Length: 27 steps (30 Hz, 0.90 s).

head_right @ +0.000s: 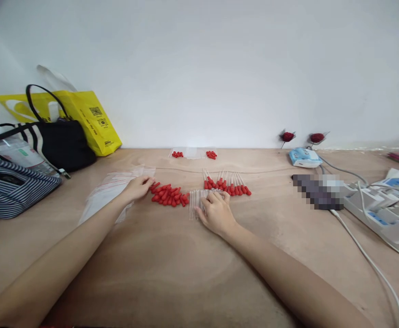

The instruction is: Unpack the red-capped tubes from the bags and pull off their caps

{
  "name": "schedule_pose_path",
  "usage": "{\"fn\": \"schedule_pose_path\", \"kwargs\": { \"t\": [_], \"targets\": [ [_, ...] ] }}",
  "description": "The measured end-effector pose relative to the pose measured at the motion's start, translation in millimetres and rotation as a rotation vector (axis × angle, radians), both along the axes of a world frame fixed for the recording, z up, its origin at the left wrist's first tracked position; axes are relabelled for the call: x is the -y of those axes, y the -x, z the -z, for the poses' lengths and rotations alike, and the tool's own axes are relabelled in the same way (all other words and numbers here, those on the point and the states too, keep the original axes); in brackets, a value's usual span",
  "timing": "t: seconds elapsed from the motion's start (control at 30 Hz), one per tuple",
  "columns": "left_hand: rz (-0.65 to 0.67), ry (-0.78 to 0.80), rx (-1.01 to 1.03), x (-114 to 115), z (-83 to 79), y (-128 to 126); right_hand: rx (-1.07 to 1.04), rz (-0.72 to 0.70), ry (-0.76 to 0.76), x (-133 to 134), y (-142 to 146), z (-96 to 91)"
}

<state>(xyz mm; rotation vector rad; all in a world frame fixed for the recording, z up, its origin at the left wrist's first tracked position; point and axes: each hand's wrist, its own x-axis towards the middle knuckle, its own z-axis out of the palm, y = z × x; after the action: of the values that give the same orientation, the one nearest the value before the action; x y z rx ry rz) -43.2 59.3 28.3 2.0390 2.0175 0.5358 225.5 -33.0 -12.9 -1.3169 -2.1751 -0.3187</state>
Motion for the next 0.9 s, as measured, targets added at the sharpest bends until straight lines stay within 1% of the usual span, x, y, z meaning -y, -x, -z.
{"fn": "schedule_pose_path", "kwargs": {
  "t": [0.2,0.37,0.5,0.63,0.77,0.9],
  "targets": [
    [-0.023,-0.02,-0.009,-8,-1.3,0,-0.051,-0.016,0.003,5,-3,-2.7],
    [-0.039,0.034,0.019,-18,3.1,1,-0.152,-0.008,-0.084,5,-21,1.6],
    [-0.021,0.103,0.063,-24,8.9,3,-0.181,0.032,-0.134,2,-38,9.1],
    [-0.015,0.093,0.06,-25,7.0,4,-0.203,0.082,-0.156,-3,-46,10.5],
    [-0.017,0.076,0.026,-23,2.2,5,-0.193,0.181,-0.093,-17,-46,1.6],
    [-0.014,0.017,-0.016,-20,0.6,2,-0.191,0.278,0.035,-44,-34,-9.6]
  ]
}}
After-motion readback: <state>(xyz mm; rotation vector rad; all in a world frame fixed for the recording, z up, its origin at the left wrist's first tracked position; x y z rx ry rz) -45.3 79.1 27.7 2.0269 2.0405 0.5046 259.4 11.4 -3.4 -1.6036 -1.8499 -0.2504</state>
